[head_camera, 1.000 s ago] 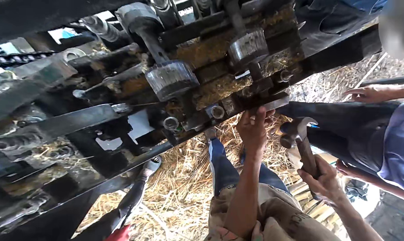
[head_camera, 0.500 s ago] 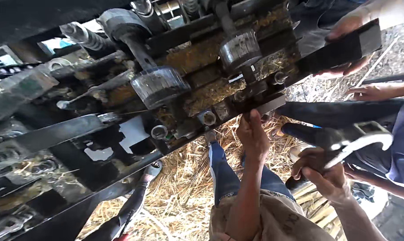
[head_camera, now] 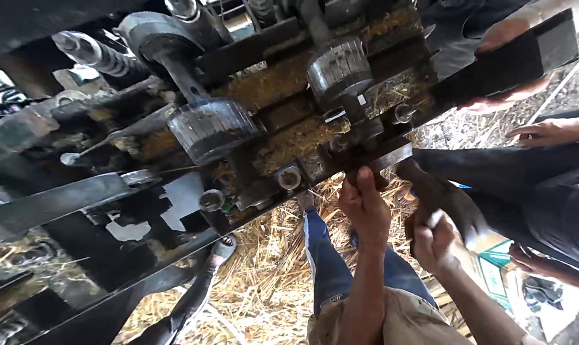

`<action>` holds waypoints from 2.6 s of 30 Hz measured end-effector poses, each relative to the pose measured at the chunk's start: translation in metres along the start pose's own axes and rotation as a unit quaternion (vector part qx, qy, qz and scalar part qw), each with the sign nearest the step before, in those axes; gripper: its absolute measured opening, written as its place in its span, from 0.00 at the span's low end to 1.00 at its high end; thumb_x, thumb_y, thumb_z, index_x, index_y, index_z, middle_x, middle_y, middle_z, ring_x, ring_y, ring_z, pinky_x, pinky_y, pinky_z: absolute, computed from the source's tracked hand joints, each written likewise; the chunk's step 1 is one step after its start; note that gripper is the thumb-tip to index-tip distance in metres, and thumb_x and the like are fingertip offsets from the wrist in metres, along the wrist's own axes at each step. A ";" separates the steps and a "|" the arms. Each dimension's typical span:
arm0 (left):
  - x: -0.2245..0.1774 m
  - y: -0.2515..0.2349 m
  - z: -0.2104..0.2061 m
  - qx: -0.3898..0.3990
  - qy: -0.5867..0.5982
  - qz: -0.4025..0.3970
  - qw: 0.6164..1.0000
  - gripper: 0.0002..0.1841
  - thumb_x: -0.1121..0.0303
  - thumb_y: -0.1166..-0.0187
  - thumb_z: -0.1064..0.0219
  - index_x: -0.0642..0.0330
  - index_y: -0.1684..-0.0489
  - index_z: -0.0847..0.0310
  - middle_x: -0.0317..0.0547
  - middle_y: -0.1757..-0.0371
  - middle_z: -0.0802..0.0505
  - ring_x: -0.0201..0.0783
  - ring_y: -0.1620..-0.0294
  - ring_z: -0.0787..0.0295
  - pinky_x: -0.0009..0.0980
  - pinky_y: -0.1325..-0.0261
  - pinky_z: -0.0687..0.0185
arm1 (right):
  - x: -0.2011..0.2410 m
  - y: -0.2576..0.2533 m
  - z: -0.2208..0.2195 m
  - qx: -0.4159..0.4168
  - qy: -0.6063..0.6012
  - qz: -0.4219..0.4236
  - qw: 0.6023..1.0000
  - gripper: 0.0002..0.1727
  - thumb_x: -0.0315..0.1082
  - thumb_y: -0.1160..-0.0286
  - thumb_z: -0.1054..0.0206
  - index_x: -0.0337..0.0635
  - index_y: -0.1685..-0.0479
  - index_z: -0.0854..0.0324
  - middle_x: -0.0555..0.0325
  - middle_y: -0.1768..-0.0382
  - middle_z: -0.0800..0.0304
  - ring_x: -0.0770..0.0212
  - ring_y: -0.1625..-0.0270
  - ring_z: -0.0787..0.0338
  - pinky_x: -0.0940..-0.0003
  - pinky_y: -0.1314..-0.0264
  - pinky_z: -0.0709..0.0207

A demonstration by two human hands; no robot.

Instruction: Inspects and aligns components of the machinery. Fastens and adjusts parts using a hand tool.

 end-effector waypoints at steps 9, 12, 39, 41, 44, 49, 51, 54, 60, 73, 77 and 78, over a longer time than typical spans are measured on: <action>-0.006 0.000 -0.003 -0.015 0.015 -0.003 1.000 0.16 0.56 0.09 0.41 0.55 0.63 0.16 0.33 0.76 0.11 0.27 0.79 0.14 0.25 0.75 0.14 | 0.014 0.000 -0.001 0.015 -0.008 0.017 1.000 0.27 0.59 0.08 0.53 0.45 0.51 0.22 0.62 0.73 0.16 0.73 0.72 0.14 0.72 0.68 0.15; -0.006 0.003 -0.004 -0.010 0.019 0.002 1.000 0.14 0.57 0.09 0.41 0.55 0.60 0.15 0.32 0.73 0.10 0.27 0.77 0.13 0.24 0.74 0.13 | 0.008 -0.006 -0.003 0.031 0.020 0.009 0.999 0.32 0.60 0.08 0.53 0.37 0.47 0.20 0.58 0.72 0.13 0.71 0.72 0.12 0.69 0.68 0.13; -0.010 -0.001 -0.006 -0.008 -0.007 0.069 0.998 0.18 0.52 0.10 0.41 0.54 0.64 0.16 0.35 0.78 0.12 0.28 0.83 0.17 0.24 0.81 0.18 | 0.027 -0.015 0.007 0.046 0.047 0.023 0.998 0.30 0.58 0.08 0.52 0.38 0.53 0.20 0.60 0.75 0.17 0.75 0.73 0.15 0.75 0.68 0.17; -0.015 -0.002 -0.006 -0.019 -0.023 0.087 0.996 0.18 0.52 0.10 0.41 0.53 0.66 0.17 0.32 0.80 0.13 0.26 0.83 0.18 0.22 0.80 0.18 | 0.035 -0.006 0.011 0.050 0.024 0.030 0.998 0.31 0.59 0.08 0.55 0.38 0.51 0.21 0.59 0.73 0.17 0.73 0.71 0.15 0.74 0.67 0.16; -0.015 -0.002 -0.004 -0.023 -0.024 0.095 0.995 0.17 0.53 0.10 0.40 0.53 0.68 0.16 0.31 0.81 0.13 0.24 0.84 0.18 0.21 0.80 0.19 | 0.033 0.000 0.010 0.045 0.025 0.031 0.998 0.31 0.59 0.08 0.54 0.37 0.50 0.20 0.58 0.73 0.17 0.73 0.71 0.15 0.74 0.67 0.17; -0.009 -0.004 -0.004 -0.008 0.012 0.075 0.997 0.16 0.57 0.10 0.41 0.56 0.65 0.15 0.35 0.77 0.11 0.27 0.81 0.15 0.26 0.76 0.14 | 0.034 -0.021 0.004 0.049 0.093 0.021 0.994 0.32 0.59 0.09 0.52 0.35 0.52 0.18 0.57 0.76 0.15 0.71 0.76 0.15 0.71 0.73 0.18; -0.016 -0.005 -0.004 -0.028 -0.004 0.102 0.994 0.17 0.60 0.09 0.42 0.56 0.69 0.16 0.32 0.80 0.13 0.25 0.83 0.17 0.23 0.79 0.17 | 0.044 -0.009 0.011 0.059 0.095 0.023 0.993 0.33 0.59 0.09 0.53 0.34 0.49 0.18 0.55 0.72 0.13 0.70 0.72 0.13 0.72 0.68 0.16; -0.020 -0.008 -0.006 -0.034 0.014 0.125 0.992 0.17 0.62 0.08 0.44 0.56 0.71 0.16 0.32 0.83 0.14 0.24 0.86 0.20 0.21 0.81 0.19 | 0.037 0.001 0.013 0.045 0.081 0.036 0.995 0.35 0.61 0.09 0.55 0.34 0.50 0.18 0.54 0.74 0.14 0.70 0.72 0.13 0.72 0.69 0.16; 0.006 0.001 0.001 0.013 0.013 0.159 0.987 0.16 0.58 0.08 0.44 0.58 0.59 0.16 0.41 0.74 0.08 0.30 0.81 0.14 0.24 0.80 0.18 | 0.039 -0.043 0.037 -0.050 -0.017 0.002 0.999 0.20 0.54 0.23 0.28 0.46 0.58 0.19 0.71 0.71 0.13 0.80 0.69 0.14 0.78 0.65 0.14; -0.015 -0.002 0.010 0.081 -0.107 0.188 0.973 0.21 0.61 0.04 0.55 0.63 0.55 0.17 0.43 0.70 0.06 0.33 0.76 0.10 0.27 0.75 0.14 | 0.042 -0.103 0.003 -0.109 -0.006 -0.022 0.994 0.16 0.40 0.30 0.21 0.39 0.55 0.17 0.64 0.71 0.12 0.74 0.71 0.13 0.72 0.68 0.13; -0.072 -0.001 0.024 0.104 -0.486 -0.034 0.867 0.18 0.54 0.19 0.31 0.62 0.49 0.13 0.37 0.69 0.10 0.26 0.74 0.15 0.26 0.71 0.16 | 0.035 -0.108 0.001 -0.113 -0.076 -0.036 0.990 0.15 0.36 0.31 0.21 0.39 0.53 0.19 0.64 0.71 0.09 0.70 0.73 0.09 0.68 0.70 0.09; -0.083 0.000 0.020 0.103 -0.518 -0.114 0.841 0.20 0.53 0.21 0.29 0.64 0.48 0.12 0.41 0.66 0.11 0.29 0.73 0.17 0.27 0.71 0.18 | 0.033 -0.108 0.000 -0.110 -0.085 -0.031 0.990 0.15 0.35 0.31 0.21 0.38 0.53 0.19 0.63 0.71 0.09 0.69 0.73 0.08 0.66 0.70 0.09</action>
Point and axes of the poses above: each hand's wrist, its own y-axis away from the middle knuckle, its own z-axis out of the back of the hand, x = y × z, the point moved 9 cm from there along -y, towards the middle knuckle
